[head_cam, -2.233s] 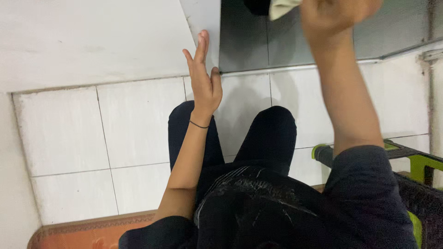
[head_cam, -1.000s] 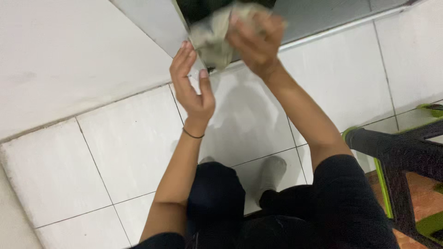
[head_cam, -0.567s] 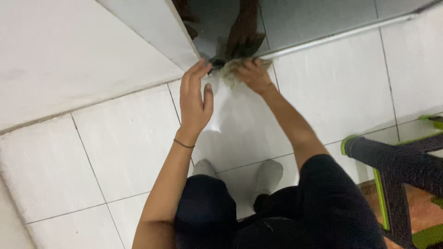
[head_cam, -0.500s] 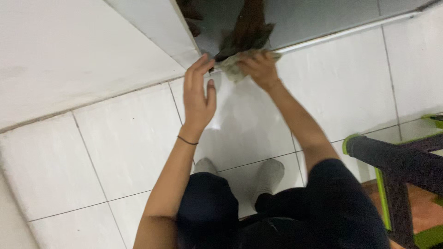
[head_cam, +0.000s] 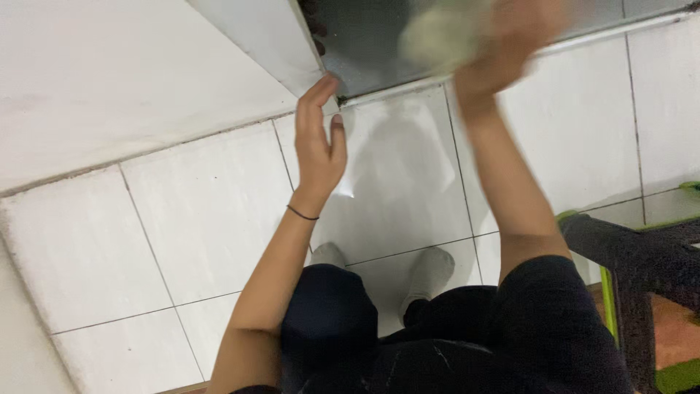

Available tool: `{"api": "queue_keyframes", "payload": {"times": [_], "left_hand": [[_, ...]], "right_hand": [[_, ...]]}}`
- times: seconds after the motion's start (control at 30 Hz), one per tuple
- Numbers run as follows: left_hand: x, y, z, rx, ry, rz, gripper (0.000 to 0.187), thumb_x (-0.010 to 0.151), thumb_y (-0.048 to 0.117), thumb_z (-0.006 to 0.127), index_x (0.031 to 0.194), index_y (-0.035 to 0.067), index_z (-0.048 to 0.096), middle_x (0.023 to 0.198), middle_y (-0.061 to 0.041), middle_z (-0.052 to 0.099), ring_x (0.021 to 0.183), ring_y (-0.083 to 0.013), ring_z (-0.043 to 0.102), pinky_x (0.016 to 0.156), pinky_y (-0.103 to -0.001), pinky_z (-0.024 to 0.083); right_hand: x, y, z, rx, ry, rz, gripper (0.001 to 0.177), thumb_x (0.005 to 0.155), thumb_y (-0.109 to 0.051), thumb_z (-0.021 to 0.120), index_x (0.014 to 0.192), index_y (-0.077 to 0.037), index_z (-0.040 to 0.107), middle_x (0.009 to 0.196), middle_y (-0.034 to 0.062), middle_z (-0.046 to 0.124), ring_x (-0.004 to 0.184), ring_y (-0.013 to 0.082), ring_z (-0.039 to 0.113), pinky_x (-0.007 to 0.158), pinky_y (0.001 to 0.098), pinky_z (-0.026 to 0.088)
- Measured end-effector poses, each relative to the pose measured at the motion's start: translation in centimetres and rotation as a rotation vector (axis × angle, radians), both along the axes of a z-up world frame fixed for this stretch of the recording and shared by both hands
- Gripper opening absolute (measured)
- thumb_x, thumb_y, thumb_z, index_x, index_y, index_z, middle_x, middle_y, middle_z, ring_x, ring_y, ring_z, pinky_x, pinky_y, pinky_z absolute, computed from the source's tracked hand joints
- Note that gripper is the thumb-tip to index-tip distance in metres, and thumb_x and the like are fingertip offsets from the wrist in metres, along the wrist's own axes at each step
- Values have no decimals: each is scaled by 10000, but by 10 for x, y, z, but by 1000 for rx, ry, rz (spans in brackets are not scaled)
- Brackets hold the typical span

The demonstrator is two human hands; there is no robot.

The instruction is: The person sprays a cleaning solution onto a large mirror and wipes it with a cloth. They systematically clean the surface from top to bottom, moving around the mirror to reach different areas.

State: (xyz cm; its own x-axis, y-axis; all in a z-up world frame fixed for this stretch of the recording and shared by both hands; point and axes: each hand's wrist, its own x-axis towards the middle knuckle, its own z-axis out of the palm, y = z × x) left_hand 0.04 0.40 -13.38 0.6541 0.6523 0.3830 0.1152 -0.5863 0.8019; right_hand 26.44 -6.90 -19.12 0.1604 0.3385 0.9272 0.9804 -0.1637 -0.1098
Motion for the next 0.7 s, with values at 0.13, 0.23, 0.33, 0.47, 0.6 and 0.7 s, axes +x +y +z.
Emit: {"api": "queue_keyframes", "payload": {"times": [0.13,0.23,0.33,0.47,0.6,0.7], "left_hand": [[-7,3,-3,-48,82,22,503,955,-109,503,1437,38,510,1484,-150,545,1423,-316,522,1231,-410,407],[-9,3,-2,-57,92,27,518,950,-106,505,1448,37,499,1496,-159,532,1425,-321,512,1234,-414,399],[-17,1,0,-31,111,55,524,958,-102,508,1461,42,494,1518,-164,517,1442,-325,501,1242,-419,394],[-20,-2,3,-33,86,55,516,974,-98,504,1469,47,491,1539,-167,499,1454,-330,490,1250,-427,394],[-17,-7,6,-12,56,43,520,960,-94,512,1461,44,502,1547,-151,495,1471,-329,475,1261,-437,385],[-17,-9,11,107,-40,89,484,1017,-76,507,1478,71,513,1577,-129,473,1449,-280,465,1249,-391,394]], "right_hand": [[-44,2,-88,-188,-204,138,86,970,-328,766,1056,-334,756,1397,-163,608,1266,232,492,1077,451,356],[-53,-6,-143,-467,-305,184,141,970,-279,740,1102,-305,783,1385,-131,592,1215,221,517,993,407,351],[-68,-11,-174,-655,-281,174,146,994,-245,737,1130,-262,786,1356,-102,565,1197,209,536,932,388,366],[-74,-8,-139,-693,-226,163,263,870,-229,722,1114,-312,774,1376,-131,602,1209,177,547,956,401,414],[-69,4,-43,-297,-140,212,218,933,-185,748,1137,-258,767,1335,-80,666,1207,231,545,928,395,393],[-57,12,23,-63,-125,164,228,933,-115,778,1131,-228,766,1255,-30,681,1211,226,561,897,433,398]]}}
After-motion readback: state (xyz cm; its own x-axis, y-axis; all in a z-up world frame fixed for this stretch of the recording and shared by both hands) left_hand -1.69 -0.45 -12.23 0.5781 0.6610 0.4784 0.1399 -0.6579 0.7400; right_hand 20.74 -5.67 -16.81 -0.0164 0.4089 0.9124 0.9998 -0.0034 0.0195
